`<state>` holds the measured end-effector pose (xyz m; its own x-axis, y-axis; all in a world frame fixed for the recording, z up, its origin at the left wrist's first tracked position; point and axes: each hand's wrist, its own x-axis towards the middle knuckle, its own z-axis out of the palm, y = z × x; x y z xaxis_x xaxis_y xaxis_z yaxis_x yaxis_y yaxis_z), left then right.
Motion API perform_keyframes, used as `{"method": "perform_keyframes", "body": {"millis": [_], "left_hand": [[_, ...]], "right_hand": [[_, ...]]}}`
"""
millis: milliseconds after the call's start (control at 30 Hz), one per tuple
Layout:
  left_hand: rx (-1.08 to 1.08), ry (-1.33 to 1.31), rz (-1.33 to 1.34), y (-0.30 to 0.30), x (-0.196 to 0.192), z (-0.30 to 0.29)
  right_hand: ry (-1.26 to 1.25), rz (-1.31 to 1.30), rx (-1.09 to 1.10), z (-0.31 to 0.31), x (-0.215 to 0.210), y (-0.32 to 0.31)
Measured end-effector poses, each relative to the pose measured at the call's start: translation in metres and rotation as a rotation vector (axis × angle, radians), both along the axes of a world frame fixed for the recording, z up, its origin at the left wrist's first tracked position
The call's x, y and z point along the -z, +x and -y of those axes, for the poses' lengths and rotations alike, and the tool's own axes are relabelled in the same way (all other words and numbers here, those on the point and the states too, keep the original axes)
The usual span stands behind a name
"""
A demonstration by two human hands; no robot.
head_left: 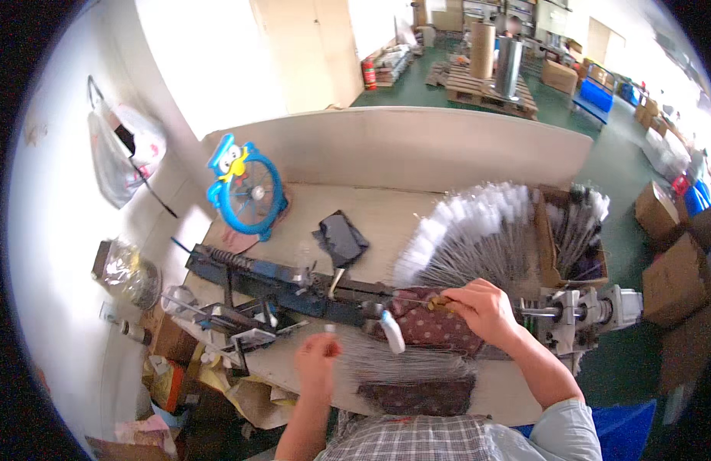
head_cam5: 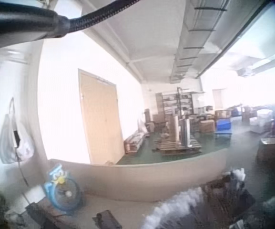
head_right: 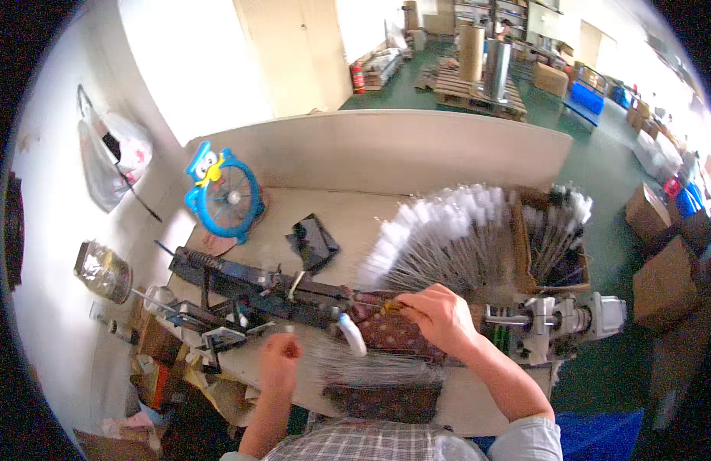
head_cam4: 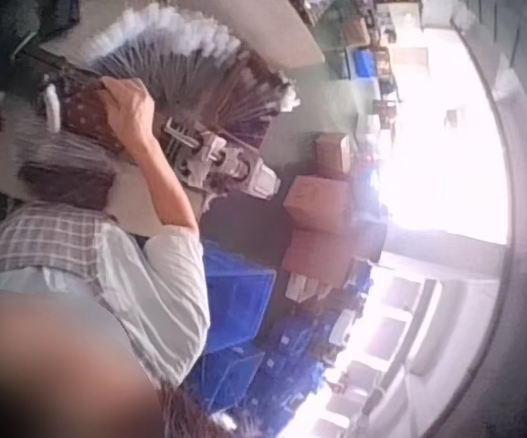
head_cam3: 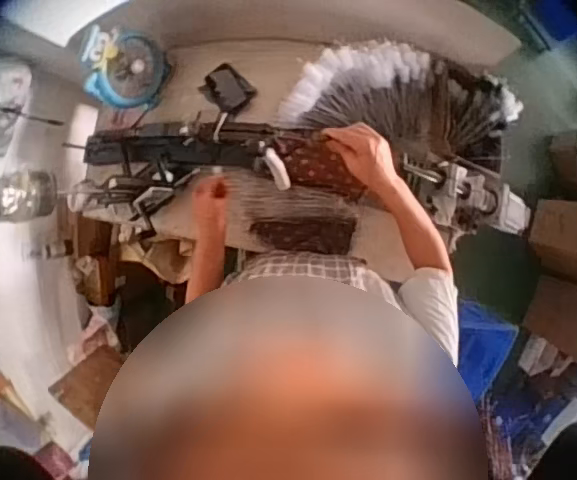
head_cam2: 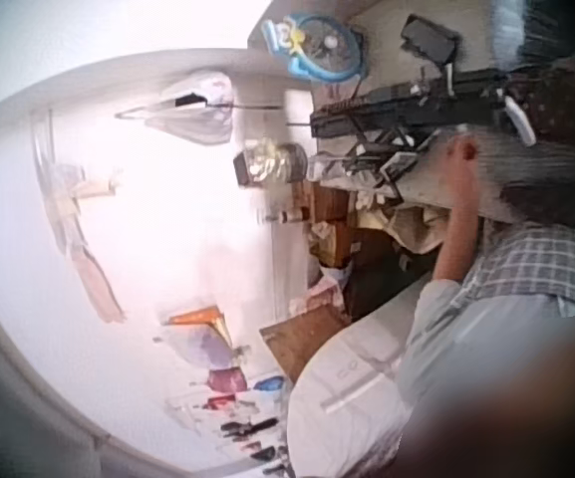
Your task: Repeatedly assembling brush heads onto metal rods using a manual jig.
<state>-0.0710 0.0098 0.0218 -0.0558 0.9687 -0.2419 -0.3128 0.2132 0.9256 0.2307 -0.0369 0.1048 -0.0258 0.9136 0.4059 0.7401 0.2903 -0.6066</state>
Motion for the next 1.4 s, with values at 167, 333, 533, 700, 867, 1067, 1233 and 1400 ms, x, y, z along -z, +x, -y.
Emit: {"method": "perform_keyframes", "body": {"millis": [167,333,533,700,867,1067,1233,1400], "left_hand": [[0.379,-0.089,0.076,0.12,-0.02,0.03],[0.484,-0.016,0.151,0.154,-0.004,0.017],[0.384,0.025,0.103,0.159,-0.012,0.016],[0.159,-0.072,0.152,0.141,-0.023,0.013],[0.205,-0.192,0.282,0.136,-0.028,0.011],[0.281,-0.133,0.246,0.127,-0.019,0.009],[0.41,-0.178,0.252,0.125,-0.035,0.007],[0.256,-0.267,0.504,0.131,-0.031,0.006]], "right_hand": [[-0.161,-0.173,0.053,0.003,0.008,0.015],[-0.175,-0.212,0.062,0.017,0.011,0.027],[-0.133,-0.243,-0.05,0.019,0.012,0.036],[0.126,0.02,-0.009,-0.004,0.008,0.011],[0.016,0.215,0.078,-0.042,0.025,-0.024],[-0.183,0.025,-0.026,-0.036,0.012,-0.022],[-0.377,-0.204,-0.032,-0.039,0.013,-0.019],[-0.018,0.11,0.087,-0.023,0.011,-0.043]]}}
